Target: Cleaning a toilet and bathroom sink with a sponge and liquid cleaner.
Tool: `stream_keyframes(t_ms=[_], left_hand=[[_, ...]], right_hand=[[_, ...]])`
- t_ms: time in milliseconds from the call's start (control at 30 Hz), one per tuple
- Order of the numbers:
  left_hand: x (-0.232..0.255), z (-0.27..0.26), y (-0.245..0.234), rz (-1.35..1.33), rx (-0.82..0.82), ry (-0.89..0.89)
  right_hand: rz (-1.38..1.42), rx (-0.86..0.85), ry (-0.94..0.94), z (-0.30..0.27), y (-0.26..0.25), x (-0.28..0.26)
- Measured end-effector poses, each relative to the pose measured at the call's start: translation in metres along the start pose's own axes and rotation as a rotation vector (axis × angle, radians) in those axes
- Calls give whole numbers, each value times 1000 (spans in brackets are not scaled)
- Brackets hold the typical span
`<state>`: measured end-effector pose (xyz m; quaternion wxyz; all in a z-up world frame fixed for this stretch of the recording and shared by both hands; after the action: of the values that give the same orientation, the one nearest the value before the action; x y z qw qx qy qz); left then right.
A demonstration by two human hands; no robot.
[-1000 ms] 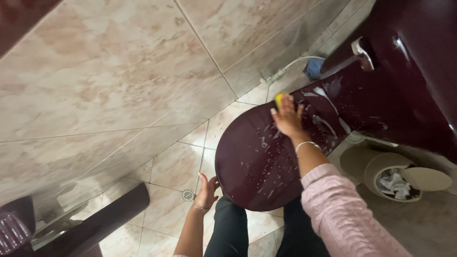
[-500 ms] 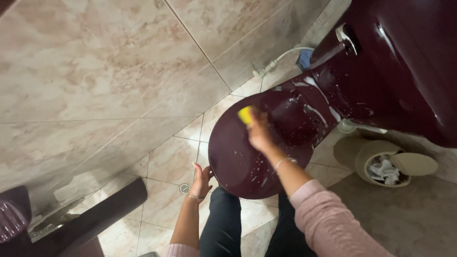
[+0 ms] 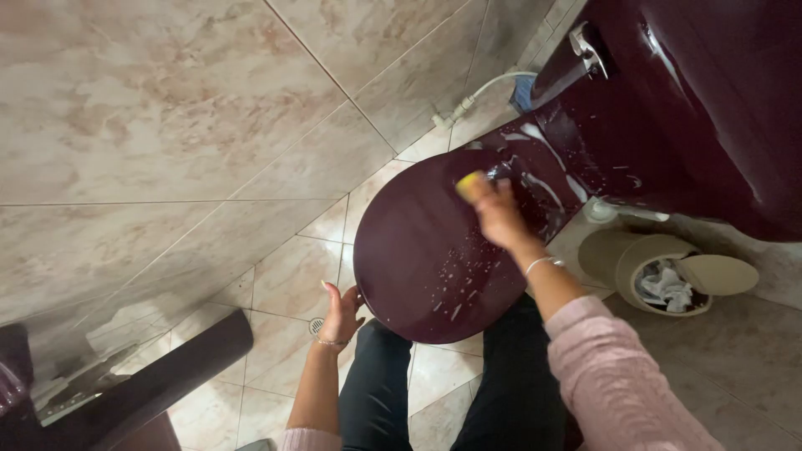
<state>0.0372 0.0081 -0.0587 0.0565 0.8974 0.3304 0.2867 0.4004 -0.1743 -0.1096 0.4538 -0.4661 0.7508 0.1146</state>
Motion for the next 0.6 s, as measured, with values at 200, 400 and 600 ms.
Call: stream_keyframes(t_ms=[200,400,600], left_hand=[[15,-8,8,39,-17,24],[7,-4,6,83,32,7],[2,-6,7,61,59,-14]], right_hand=[[-507,492,-464,10,-44,97],[-416,367,-364,-48,63,47],[-330,-125,-763,-167,158,-28]])
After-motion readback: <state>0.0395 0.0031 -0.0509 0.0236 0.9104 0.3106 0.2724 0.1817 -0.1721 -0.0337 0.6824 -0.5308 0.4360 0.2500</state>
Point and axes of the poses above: each hand's wrist, its own z-axis towards the middle knuckle, its own y-axis out of the palm, x = y × z, the point moved 7 cm from there along z, towards the middle knuckle, and after that the axes turned 2 degrees about -x, right-handed, at the moved point
